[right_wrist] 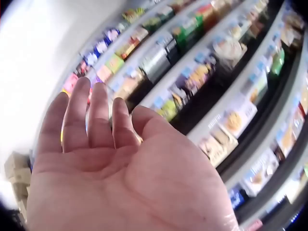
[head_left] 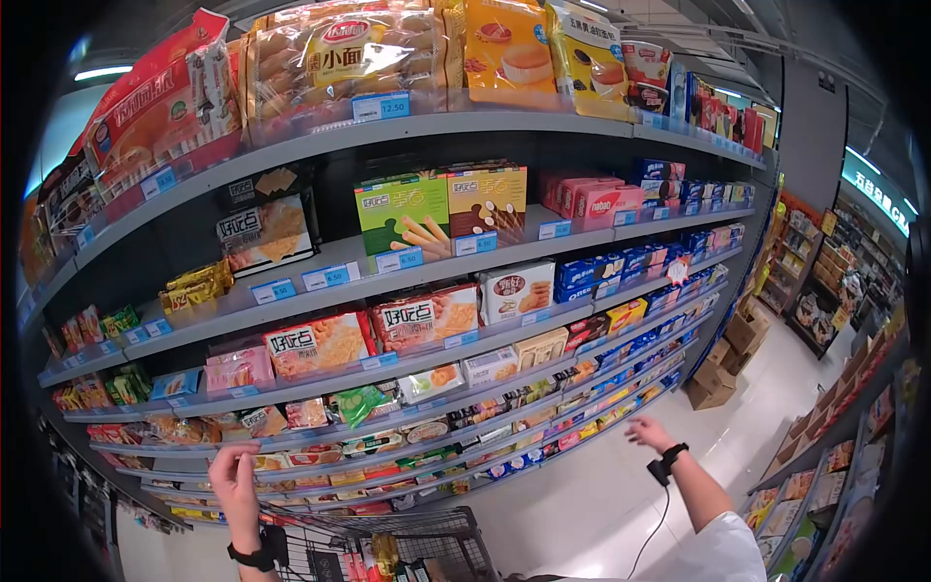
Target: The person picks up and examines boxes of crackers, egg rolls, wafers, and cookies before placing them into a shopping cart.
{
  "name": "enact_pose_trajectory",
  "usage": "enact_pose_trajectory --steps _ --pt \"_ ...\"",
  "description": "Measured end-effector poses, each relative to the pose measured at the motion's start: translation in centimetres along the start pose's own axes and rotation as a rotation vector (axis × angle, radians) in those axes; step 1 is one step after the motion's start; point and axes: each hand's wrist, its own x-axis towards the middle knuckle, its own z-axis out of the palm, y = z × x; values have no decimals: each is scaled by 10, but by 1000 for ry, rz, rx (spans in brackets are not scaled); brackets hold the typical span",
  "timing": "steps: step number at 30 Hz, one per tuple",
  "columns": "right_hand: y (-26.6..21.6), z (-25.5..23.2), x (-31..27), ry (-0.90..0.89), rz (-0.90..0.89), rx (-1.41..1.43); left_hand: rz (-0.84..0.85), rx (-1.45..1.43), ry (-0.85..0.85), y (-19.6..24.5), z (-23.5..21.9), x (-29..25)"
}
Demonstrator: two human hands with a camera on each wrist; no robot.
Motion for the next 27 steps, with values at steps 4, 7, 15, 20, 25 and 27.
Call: enact_pose_trajectory --steps 4,7,15,20,25,27 --pt "-147 -33 -19 81 -313 15 205 7 -155 39 43 49" --pt "-245 -37 -18 91 -559 -85 323 -99 -237 61 64 91" --pt "-449 7 9 278 -1505 -632 421 137 -187 94 149 202" --pt "-509 34 59 460 -1703 -507 528 556 -168 124 194 257" --pt "-530 44 105 327 -1709 -291 385 819 -437 167 234 279" --pt "-536 40 111 264 -1658 -383 304 907 -532 193 248 286"
